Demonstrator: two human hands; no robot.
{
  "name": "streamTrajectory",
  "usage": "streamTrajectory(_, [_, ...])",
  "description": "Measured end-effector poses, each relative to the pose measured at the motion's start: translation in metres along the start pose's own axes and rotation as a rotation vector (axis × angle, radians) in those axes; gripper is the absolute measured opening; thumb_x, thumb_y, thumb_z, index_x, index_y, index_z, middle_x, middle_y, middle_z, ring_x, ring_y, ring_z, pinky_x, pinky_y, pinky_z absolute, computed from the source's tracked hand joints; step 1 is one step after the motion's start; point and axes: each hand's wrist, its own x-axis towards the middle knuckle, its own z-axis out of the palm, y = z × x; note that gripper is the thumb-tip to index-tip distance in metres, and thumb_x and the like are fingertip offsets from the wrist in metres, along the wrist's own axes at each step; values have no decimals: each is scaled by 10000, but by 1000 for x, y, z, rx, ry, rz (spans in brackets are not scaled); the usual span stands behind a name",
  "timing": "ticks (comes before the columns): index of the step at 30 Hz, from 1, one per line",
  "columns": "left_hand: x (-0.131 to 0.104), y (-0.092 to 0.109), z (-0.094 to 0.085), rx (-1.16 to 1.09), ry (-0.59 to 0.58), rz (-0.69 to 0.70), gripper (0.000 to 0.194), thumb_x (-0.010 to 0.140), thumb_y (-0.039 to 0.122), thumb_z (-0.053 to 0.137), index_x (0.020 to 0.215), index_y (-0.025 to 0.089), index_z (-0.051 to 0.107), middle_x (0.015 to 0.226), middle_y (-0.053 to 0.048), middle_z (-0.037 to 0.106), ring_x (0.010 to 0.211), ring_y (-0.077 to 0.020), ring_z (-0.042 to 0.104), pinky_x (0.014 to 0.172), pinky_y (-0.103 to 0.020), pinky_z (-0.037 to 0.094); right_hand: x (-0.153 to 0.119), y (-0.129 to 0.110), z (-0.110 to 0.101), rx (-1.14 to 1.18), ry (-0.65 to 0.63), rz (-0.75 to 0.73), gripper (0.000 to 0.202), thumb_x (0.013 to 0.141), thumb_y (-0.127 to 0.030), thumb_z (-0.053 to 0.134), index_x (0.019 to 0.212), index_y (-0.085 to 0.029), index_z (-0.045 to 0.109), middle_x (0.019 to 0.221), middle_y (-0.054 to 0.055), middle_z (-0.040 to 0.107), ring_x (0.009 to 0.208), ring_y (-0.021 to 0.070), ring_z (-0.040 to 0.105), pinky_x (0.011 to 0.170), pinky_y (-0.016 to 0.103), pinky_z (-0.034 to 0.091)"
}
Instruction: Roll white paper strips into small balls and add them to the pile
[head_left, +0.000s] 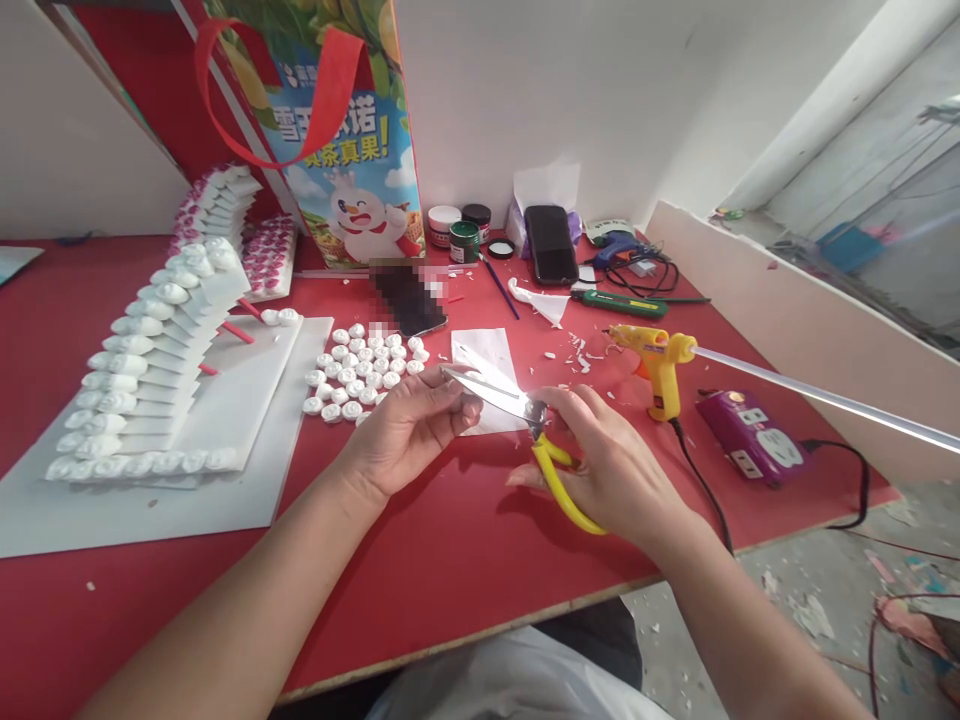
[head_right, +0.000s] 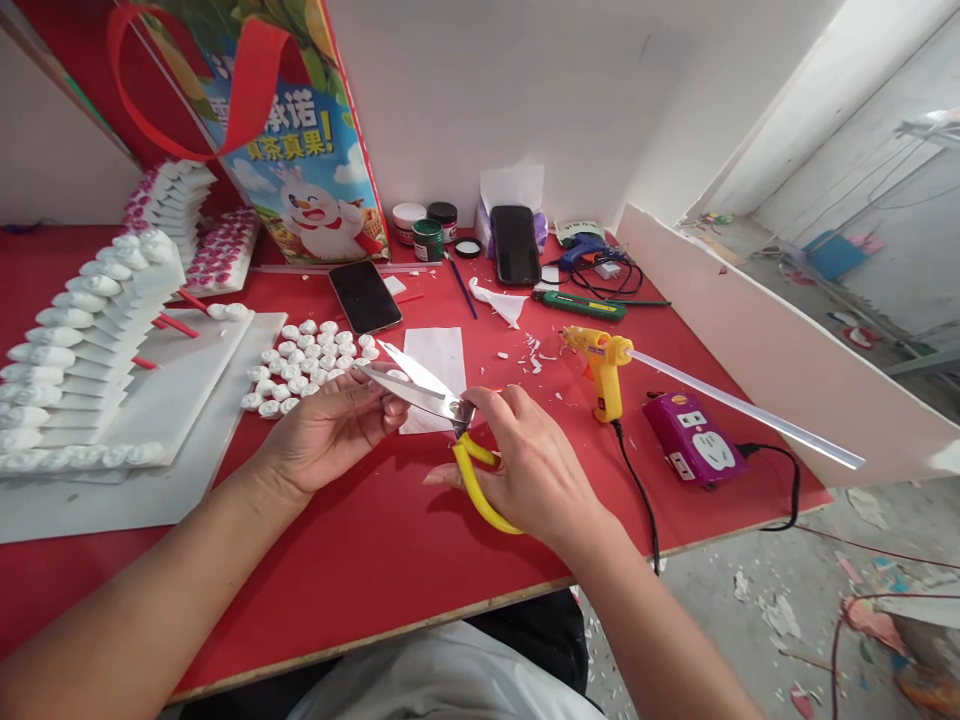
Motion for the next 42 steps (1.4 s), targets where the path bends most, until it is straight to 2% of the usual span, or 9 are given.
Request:
streamTrajectory(12, [1, 0, -1, 27, -45, -3, 142, 735, 171, 874, 774, 92, 763, 670, -43, 664, 643, -96, 627, 645, -166, 553, 0, -1, 3, -48, 83, -66, 522, 928, -582, 651, 1195, -134, 626, 893, 71, 655, 694, 183, 599, 635, 284, 470])
streamTrajectory(20, [1, 1, 0, 16, -63, -33, 174, 712, 173, 895, 821, 94, 784, 736, -53, 700, 627, -78, 631, 637, -156, 560, -2, -1, 6, -72, 187, -116, 318, 987, -471, 610, 1025, -158, 649, 716, 19, 643, 562, 132, 543, 549, 244, 406])
streamTrajectory(22, [0, 1, 1, -2, -52, -46, 206, 690, 171, 909, 837, 91, 788, 781, -63, 714, 624, -72, 632, 637, -154, 563, -4, -1, 6, -36, 203, -61, 306, 988, -469, 608, 989, -165, 646, 665, -1, 621, 522, 116, 508, 527, 233, 395])
streamTrajectory(27, [-1, 3, 1, -41, -29, -56, 251, 672, 137, 906, 901, 129, 804, 790, -46, 705, 652, -76, 648, 664, -160, 580, -5, 1, 2, 57, 176, 220, 442, 908, -600, 660, 1050, -181, 639, 651, -27, 595, 459, 102, 416, 475, 236, 365])
streamTrajectory(30, [-1, 3, 0, -50, -27, -51, 281, 670, 122, 901, 936, 143, 814, 787, -36, 699, 663, -73, 655, 672, -153, 584, -4, 6, -3, -4, 104, 292, 565, 839, -649, 704, 1144, -182, 611, 793, 23, 656, 526, 134, 496, 513, 258, 389])
streamTrajectory(34, [0, 2, -1, -36, 4, -33, 207, 690, 111, 875, 885, 139, 814, 855, -61, 742, 726, -95, 700, 723, -168, 610, 0, 8, -5, -211, -39, 442, 522, 863, -498, 704, 1262, -180, 593, 993, 111, 704, 761, 243, 655, 644, 306, 448])
streamTrajectory(37, [0, 1, -2, -23, 30, -26, 177, 712, 128, 871, 878, 157, 815, 919, -77, 776, 772, -109, 731, 758, -182, 619, 8, 5, -2, -347, -129, 604, 521, 890, -381, 664, 1340, -136, 567, 1060, 172, 705, 882, 308, 690, 713, 341, 466])
streamTrajectory(39, [0, 0, -2, 3, 28, -17, 182, 701, 140, 891, 862, 169, 811, 926, -70, 786, 771, -109, 737, 759, -187, 617, 12, 3, -1, -393, -155, 622, 503, 914, -385, 643, 1334, -117, 575, 1069, 194, 690, 893, 322, 694, 728, 356, 473])
streamTrajectory(42, [0, -2, 0, 105, 27, 40, 232, 684, 174, 913, 888, 181, 803, 885, -42, 782, 756, -122, 737, 757, -223, 623, 14, -1, -6, -442, -170, 532, 425, 930, -413, 653, 1220, -102, 654, 1038, 207, 675, 921, 341, 686, 768, 386, 485])
